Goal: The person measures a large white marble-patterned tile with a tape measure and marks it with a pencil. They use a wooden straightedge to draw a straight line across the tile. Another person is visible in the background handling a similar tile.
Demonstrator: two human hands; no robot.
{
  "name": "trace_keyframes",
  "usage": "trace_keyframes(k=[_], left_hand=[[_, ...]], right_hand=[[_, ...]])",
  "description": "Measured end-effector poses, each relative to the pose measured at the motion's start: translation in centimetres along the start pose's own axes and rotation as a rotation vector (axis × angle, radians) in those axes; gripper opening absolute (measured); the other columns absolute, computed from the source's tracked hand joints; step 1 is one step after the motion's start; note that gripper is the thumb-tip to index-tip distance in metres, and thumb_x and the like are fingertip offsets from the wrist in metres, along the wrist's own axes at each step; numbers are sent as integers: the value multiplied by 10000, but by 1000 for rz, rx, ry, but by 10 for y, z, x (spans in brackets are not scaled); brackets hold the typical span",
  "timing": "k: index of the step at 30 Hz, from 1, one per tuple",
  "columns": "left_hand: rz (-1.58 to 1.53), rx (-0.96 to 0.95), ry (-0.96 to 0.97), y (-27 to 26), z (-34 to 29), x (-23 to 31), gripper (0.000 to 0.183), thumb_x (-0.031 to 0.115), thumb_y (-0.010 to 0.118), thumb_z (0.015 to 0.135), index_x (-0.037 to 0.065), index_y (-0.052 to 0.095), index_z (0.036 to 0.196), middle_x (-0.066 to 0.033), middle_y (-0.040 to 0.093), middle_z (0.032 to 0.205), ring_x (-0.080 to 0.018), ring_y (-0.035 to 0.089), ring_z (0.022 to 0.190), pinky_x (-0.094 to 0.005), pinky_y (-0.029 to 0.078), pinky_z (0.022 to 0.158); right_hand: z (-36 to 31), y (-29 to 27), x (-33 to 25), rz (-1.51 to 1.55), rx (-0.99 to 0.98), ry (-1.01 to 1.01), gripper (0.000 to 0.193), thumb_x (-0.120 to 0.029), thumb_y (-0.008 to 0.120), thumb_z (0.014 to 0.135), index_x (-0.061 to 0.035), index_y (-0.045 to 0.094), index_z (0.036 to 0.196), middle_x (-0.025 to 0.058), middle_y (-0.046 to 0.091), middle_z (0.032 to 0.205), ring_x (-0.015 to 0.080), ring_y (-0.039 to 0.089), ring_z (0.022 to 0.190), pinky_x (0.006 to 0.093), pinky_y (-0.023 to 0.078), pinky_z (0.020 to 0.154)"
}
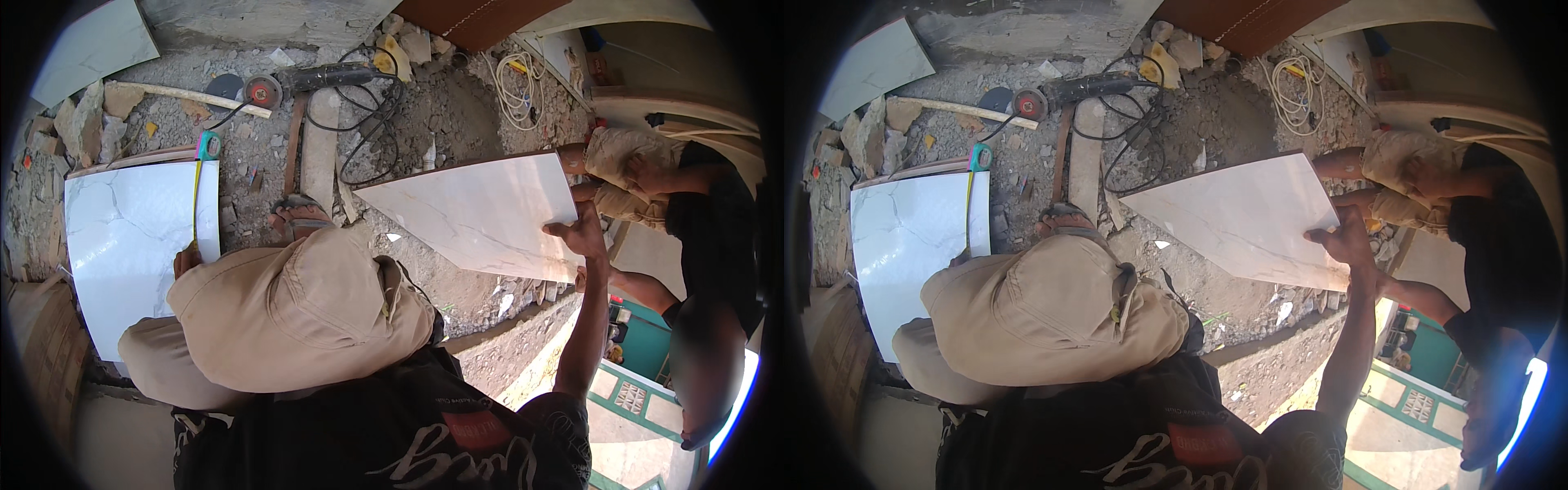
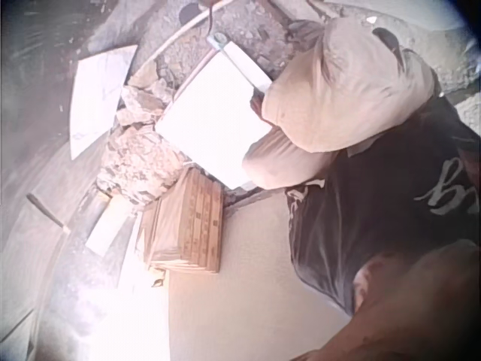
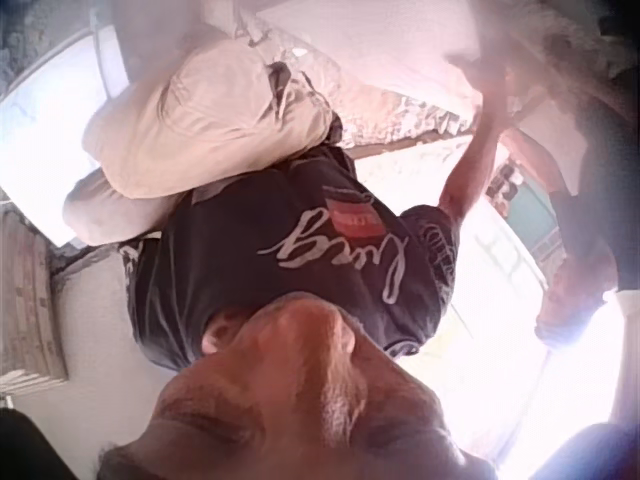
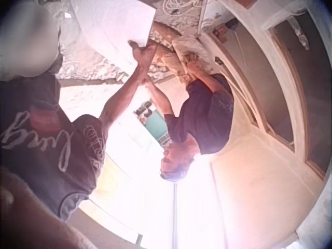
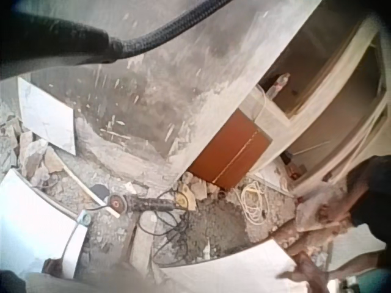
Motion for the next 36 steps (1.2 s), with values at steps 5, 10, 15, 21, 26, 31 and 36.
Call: trace_keyframes(k=[5,10,15,21,26,31,36], left_hand=[[-38,-15,-8,8,-3,11,195,105,573,982,72,634,1164,-130,614,1009,-349,591,964,-448,501,813],[-64,-11,-9,8,-2,16,197,103,578,982,69,636,1167,-130,612,1002,-345,590,956,-442,499,812],[-57,8,-15,0,-3,15,200,101,583,982,66,638,1170,-130,610,996,-340,589,947,-436,497,810],[-67,4,-22,-1,-5,15,202,99,589,982,63,641,1174,-130,608,988,-335,587,937,-429,495,809],[-67,-12,-28,-3,-2,14,205,97,594,982,60,643,1177,-130,606,982,-330,586,929,-423,493,807],[-73,-37,-32,1,1,16,207,95,599,982,58,646,1180,-131,605,975,-326,585,921,-417,491,806],[-80,-67,-33,6,6,20,209,93,605,982,55,648,1183,-131,603,969,-321,584,912,-411,489,804]], right_hand=[[43,-9,20,-90,32,116,570,-238,866,574,35,745,1059,160,743,883,271,689,800,363,536,792],[85,-15,-12,-133,-50,131,653,-216,861,547,59,707,1119,187,737,1061,279,694,943,353,525,866],[110,-3,8,-68,-13,69,564,-200,860,548,56,732,1034,171,754,979,279,702,914,341,525,869],[65,6,-21,66,-105,152,539,-97,847,618,53,704,1115,133,747,1041,231,689,949,334,530,865],[-4,26,-68,-88,-36,77,305,-124,799,719,17,775,988,177,761,858,246,710,727,364,541,732],[-17,29,-56,-122,20,11,298,-125,803,716,17,771,975,211,746,835,283,714,692,371,540,703],[13,16,-38,-134,39,-48,348,-181,829,696,20,773,974,167,754,808,217,699,696,343,529,687]])
Point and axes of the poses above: each hand's wrist, its own z-axis towards the middle knuckle, its own y-axis out of the palm, x = y × z, the point moved 4 cm from there along z, towards the middle knuckle
